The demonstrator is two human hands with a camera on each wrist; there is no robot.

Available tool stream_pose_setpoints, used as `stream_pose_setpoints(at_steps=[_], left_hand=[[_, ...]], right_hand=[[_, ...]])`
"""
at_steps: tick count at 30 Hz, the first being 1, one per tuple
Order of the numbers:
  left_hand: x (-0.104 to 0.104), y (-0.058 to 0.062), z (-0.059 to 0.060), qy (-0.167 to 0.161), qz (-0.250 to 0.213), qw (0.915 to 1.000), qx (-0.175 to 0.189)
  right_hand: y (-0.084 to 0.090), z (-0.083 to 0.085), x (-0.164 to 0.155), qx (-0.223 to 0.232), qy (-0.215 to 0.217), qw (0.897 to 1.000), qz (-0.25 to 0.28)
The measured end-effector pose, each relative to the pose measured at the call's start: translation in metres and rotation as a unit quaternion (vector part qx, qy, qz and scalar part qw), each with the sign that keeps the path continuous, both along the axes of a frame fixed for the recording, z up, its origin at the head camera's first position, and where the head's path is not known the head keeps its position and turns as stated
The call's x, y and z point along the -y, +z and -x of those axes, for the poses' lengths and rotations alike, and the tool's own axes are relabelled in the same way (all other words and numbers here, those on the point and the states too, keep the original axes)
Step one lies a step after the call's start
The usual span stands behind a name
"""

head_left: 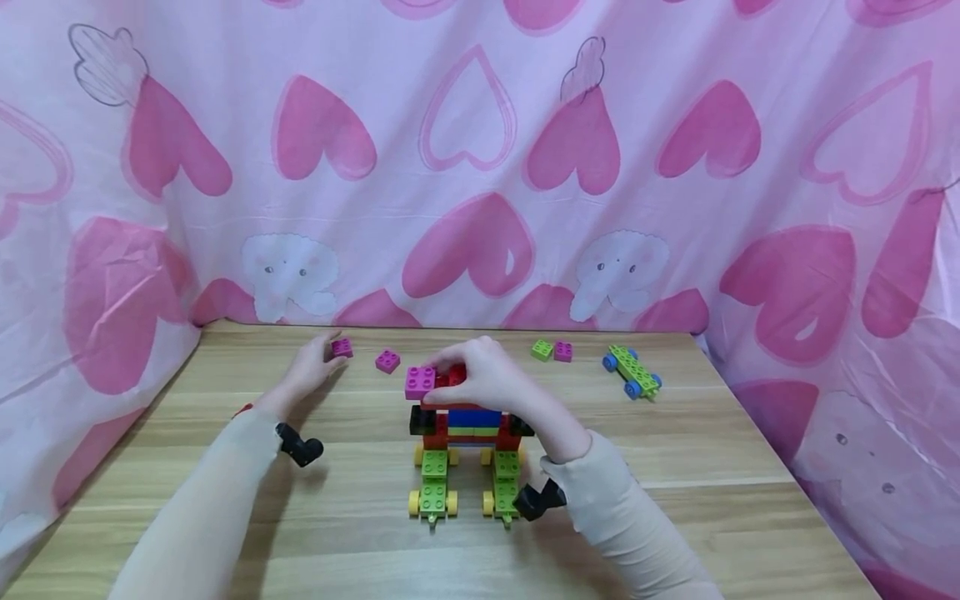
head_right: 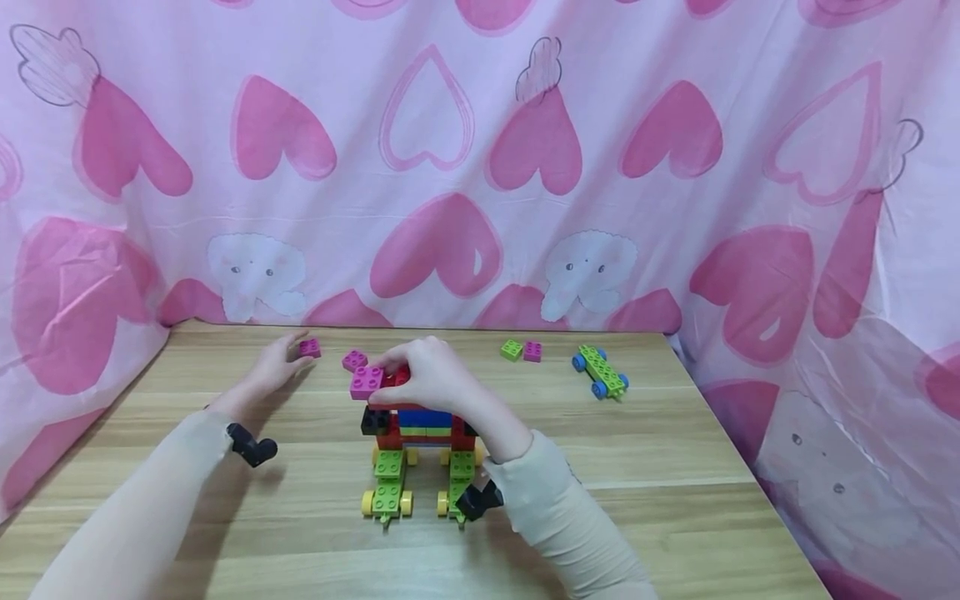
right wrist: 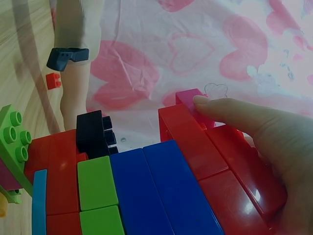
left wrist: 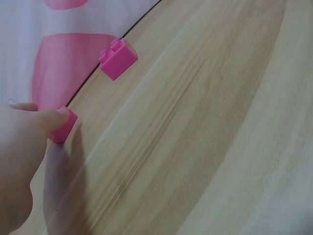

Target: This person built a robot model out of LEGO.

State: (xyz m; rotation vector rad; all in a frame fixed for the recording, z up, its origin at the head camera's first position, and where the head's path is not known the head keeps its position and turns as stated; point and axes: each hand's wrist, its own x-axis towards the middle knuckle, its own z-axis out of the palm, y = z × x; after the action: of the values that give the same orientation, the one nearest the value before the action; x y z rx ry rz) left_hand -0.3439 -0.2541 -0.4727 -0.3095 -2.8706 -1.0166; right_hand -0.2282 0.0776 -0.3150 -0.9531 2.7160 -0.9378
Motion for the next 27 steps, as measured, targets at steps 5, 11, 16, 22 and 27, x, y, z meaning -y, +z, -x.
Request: stream_pose_setpoints(at_steps=[5,11,16,22,27], left_hand=[[-0.0005,-0.0047,0.0036,-0.016,0.025,0.9995,-0.008],[-0.0026,-0.0078,0.0053,-0.028,0.049,0.9980,-0.028],[-0.0040,-0.0095,0.0049,-0.011,0.036,0.9988,-0.033],[-0.0043,-0.0095,0.0017,0.030,0.016,0.9986,-0.042],[-0.0043,-0.0080,-0.0042,0.032,0.012,0.9987,-0.037]], right_hand=[[-0.0007,0.0003,0.0001,-0.005,0.002,1.000,-0.003],[-0.0013,0.0008,-0.0003,-0.011,0.007,1.000,0.001],[-0.0009,0.0001,-0.0005,-0.012,0.005,1.000,0.001],[0.0004,-0.0006,-0.0001,-0.015,0.003,1.000,-0.004],[0.0012,-0.0011,-0.0002,-0.013,0.000,1.000,-0.007]])
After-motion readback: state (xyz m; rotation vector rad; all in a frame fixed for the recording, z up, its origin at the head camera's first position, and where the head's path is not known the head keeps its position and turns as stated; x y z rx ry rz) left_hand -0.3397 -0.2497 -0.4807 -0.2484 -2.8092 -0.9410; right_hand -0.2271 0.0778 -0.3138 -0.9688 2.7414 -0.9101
